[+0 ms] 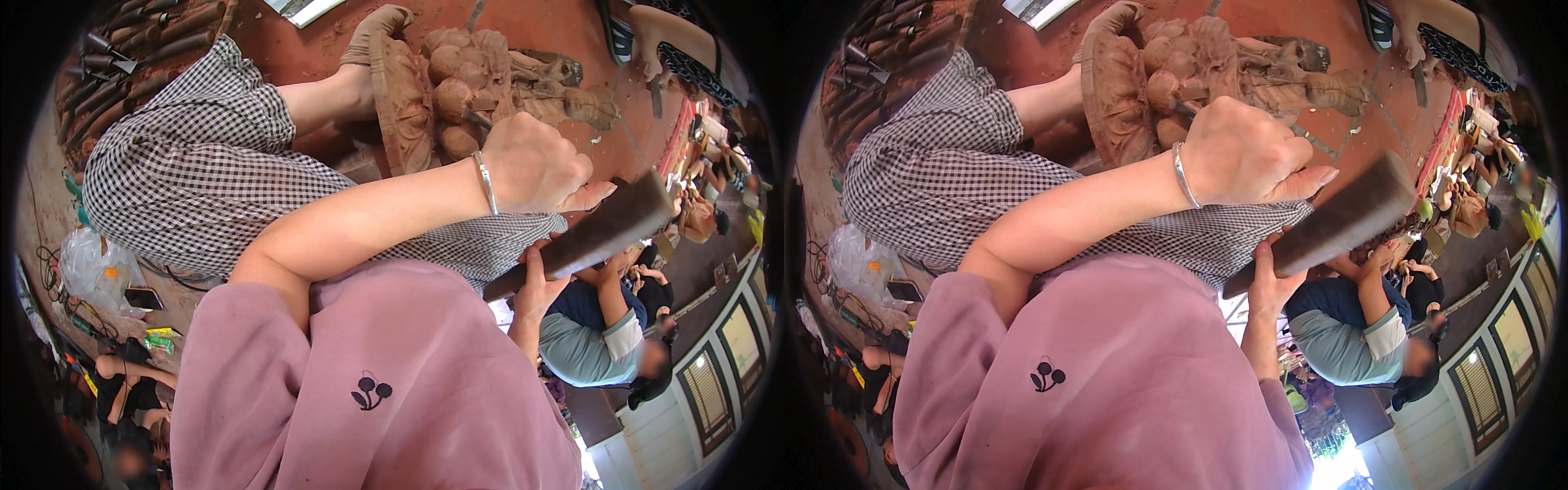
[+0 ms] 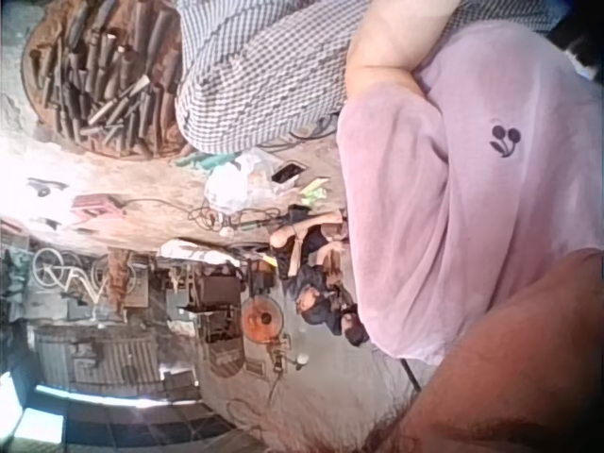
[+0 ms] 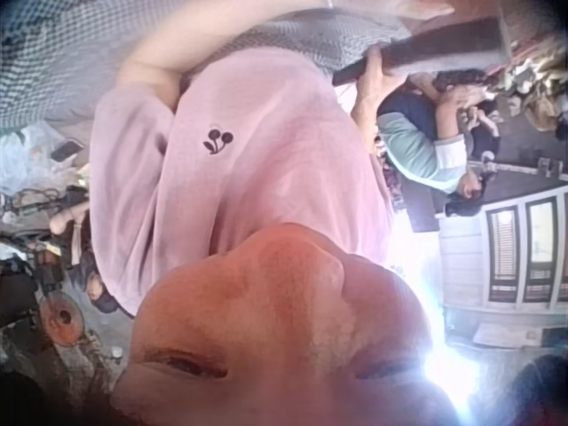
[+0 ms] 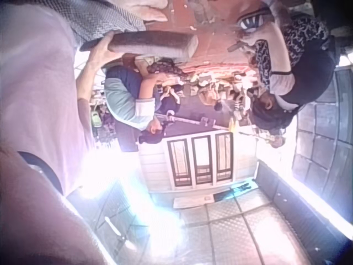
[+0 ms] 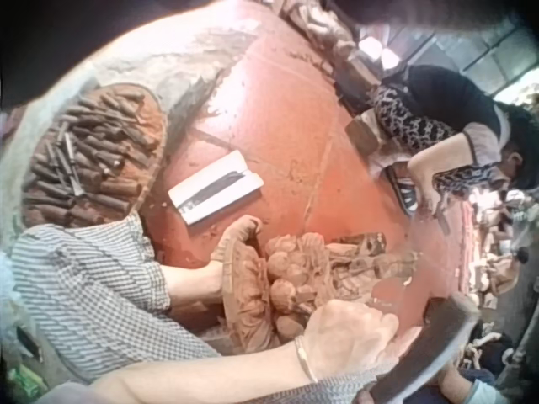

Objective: The person carves a wooden object using a chisel and mallet. They repeatedly strike the chisel with the mallet to shape the wood, occasionally adjusting the object's position.

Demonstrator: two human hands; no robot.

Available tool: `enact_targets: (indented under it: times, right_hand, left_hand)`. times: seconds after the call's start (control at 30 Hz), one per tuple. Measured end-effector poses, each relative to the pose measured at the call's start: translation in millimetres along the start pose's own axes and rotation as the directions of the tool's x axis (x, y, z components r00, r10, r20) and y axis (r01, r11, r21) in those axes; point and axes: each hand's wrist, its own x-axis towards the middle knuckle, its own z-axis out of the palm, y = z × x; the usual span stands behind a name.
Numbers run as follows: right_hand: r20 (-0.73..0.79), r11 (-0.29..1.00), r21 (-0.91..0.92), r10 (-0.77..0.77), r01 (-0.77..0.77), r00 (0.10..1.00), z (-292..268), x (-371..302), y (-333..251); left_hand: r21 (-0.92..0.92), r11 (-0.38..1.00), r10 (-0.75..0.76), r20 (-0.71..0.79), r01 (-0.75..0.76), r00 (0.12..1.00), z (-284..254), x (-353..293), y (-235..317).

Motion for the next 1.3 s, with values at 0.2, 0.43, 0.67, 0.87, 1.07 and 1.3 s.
enact_targets:
  times: [0.2, 0.43, 0.67, 0.87, 1.07, 1.3]
  right_hand:
    - [0.013, 0.964, -0.262, -0.032, 0.035, 0.999, -12.5, 7.3, 1.4]
    - [0.060, 0.998, -0.062, 0.023, -0.019, 0.998, -6.0, -0.1, -5.2]
    - [0.021, 0.997, -0.071, -0.021, 0.022, 1.000, -5.0, 0.1, -9.3]
    - [0.059, 0.999, -0.037, -0.013, 0.015, 0.998, -0.7, 5.9, -22.5]
    - [0.088, 0.990, 0.133, -0.069, 0.057, 0.994, -3.2, 15.0, -19.3]
    - [0.062, 0.986, -0.154, -0.048, 0.057, 0.997, -11.9, 25.4, -10.2]
  left_hand:
    - [0.030, 0.999, 0.014, 0.015, -0.014, 1.000, 2.2, -2.0, -3.3]
    - [0.015, 1.000, -0.010, 0.003, 0.009, 1.000, -1.2, 0.6, -2.0]
    - [-0.123, 0.992, -0.019, 0.017, 0.021, 1.000, -7.7, 0.5, 14.9]
    - [-0.031, 0.999, 0.007, -0.043, -0.008, 0.999, 0.9, 1.9, 2.7]
    - [0.039, 0.999, -0.008, -0.060, 0.011, 0.998, 1.3, 7.0, -0.3]
    - [0.041, 0.991, -0.120, -0.113, 0.125, 0.986, 0.0, 16.0, -11.0]
